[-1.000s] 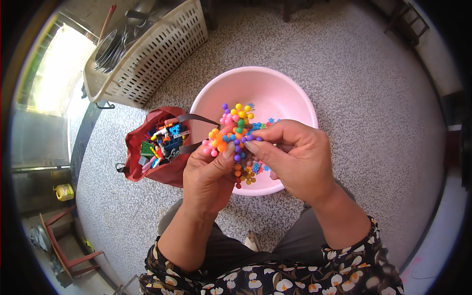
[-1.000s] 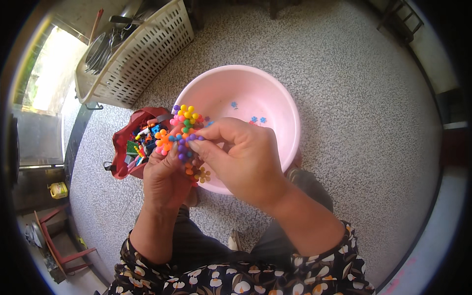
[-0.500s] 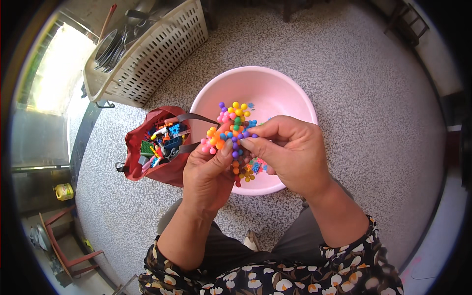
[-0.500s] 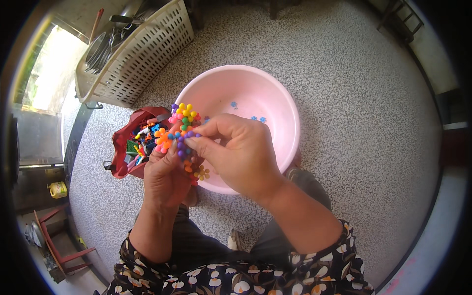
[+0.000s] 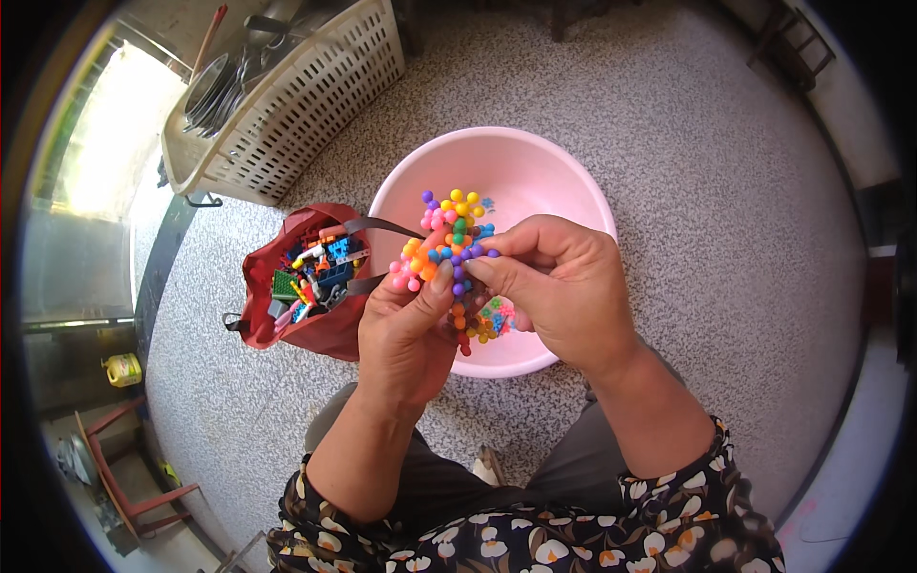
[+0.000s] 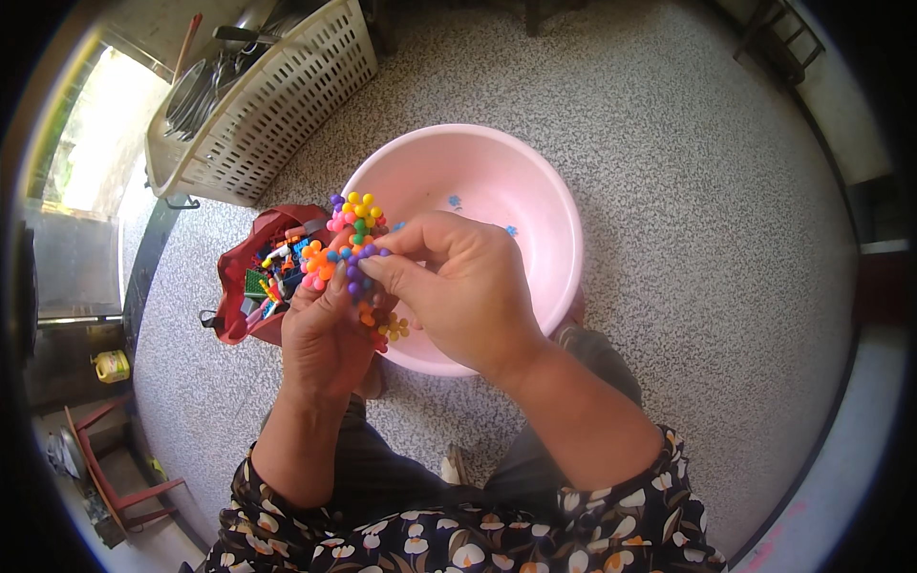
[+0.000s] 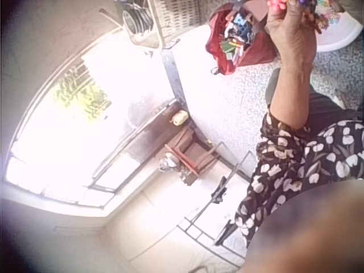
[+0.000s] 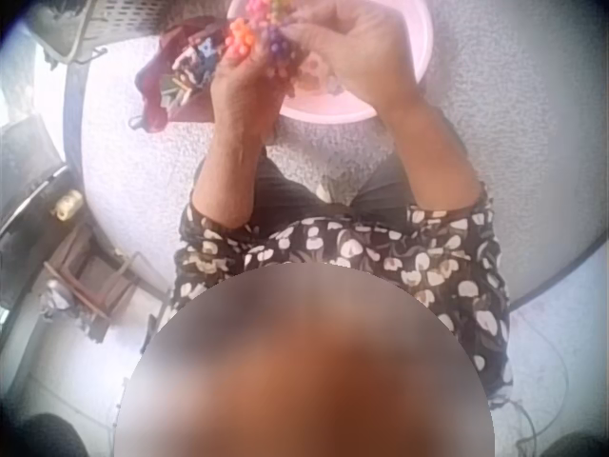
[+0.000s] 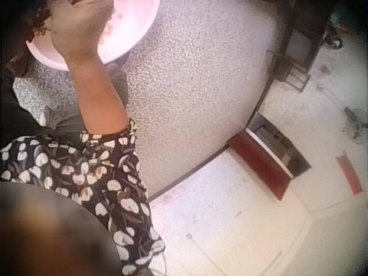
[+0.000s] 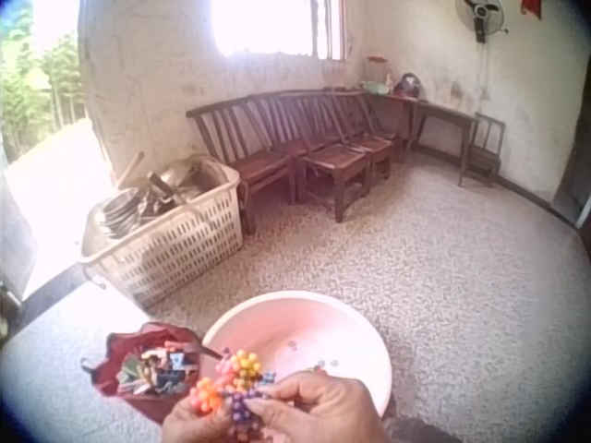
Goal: The recorder is assembling colorful plastic ball-and-socket toy pieces together by hand.
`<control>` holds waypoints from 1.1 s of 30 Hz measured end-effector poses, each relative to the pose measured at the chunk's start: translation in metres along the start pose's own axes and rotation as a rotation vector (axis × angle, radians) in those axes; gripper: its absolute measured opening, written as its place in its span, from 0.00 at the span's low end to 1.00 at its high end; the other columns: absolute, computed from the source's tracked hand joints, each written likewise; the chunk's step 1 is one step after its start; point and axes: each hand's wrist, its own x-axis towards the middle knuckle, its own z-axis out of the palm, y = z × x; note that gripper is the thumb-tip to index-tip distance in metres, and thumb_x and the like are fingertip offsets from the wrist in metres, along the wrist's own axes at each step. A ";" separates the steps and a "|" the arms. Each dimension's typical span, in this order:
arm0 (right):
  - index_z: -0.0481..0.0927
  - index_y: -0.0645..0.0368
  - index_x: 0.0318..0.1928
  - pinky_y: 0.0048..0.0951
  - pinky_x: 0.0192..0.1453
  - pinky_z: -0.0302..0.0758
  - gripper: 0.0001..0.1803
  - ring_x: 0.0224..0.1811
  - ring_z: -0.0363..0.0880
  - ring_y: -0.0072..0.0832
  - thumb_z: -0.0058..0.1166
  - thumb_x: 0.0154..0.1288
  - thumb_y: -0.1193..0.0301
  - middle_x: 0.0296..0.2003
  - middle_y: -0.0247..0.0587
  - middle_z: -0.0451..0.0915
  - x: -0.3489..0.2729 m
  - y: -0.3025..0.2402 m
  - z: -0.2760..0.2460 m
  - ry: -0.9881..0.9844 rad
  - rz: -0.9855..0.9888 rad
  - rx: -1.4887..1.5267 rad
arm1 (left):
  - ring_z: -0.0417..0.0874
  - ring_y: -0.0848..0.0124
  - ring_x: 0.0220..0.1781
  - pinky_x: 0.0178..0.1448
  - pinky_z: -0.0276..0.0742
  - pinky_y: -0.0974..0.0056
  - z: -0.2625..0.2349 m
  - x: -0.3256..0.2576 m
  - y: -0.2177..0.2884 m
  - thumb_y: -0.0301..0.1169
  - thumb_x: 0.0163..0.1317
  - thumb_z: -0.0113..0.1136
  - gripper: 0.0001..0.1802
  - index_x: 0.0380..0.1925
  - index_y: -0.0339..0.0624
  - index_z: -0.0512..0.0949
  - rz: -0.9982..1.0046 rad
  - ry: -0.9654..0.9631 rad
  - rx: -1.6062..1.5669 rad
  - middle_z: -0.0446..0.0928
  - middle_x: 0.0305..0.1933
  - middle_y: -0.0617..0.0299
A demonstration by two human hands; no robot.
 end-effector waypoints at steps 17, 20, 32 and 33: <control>0.78 0.68 0.34 0.15 0.29 0.74 0.07 0.25 0.77 0.17 0.56 0.56 0.76 0.26 0.37 0.79 -0.001 -0.012 0.005 -0.046 0.040 0.080 | 0.74 0.70 0.47 0.52 0.70 0.64 -0.002 0.005 0.010 0.30 0.55 0.55 0.30 0.57 0.36 0.59 -0.066 -0.054 -0.130 0.72 0.47 0.58; 0.78 0.68 0.35 0.15 0.29 0.74 0.08 0.26 0.77 0.17 0.56 0.56 0.76 0.27 0.37 0.80 -0.005 -0.013 0.005 -0.027 0.009 0.021 | 0.75 0.71 0.44 0.50 0.71 0.65 0.000 0.005 0.007 0.31 0.55 0.55 0.30 0.58 0.36 0.58 -0.066 -0.056 -0.120 0.72 0.48 0.58; 0.73 0.68 0.40 0.20 0.38 0.76 0.10 0.36 0.77 0.22 0.54 0.56 0.81 0.35 0.43 0.77 -0.022 -0.013 -0.010 -0.102 -0.249 0.301 | 0.77 0.60 0.38 0.41 0.76 0.58 -0.009 -0.010 0.010 0.32 0.60 0.50 0.22 0.53 0.35 0.64 -0.148 -0.334 -0.328 0.72 0.45 0.45; 0.74 0.68 0.39 0.18 0.39 0.75 0.10 0.37 0.76 0.19 0.54 0.56 0.81 0.35 0.42 0.77 -0.026 -0.016 -0.012 -0.093 -0.251 0.288 | 0.78 0.57 0.39 0.41 0.76 0.56 -0.006 -0.014 0.011 0.32 0.57 0.54 0.23 0.52 0.35 0.64 -0.150 -0.309 -0.324 0.72 0.44 0.43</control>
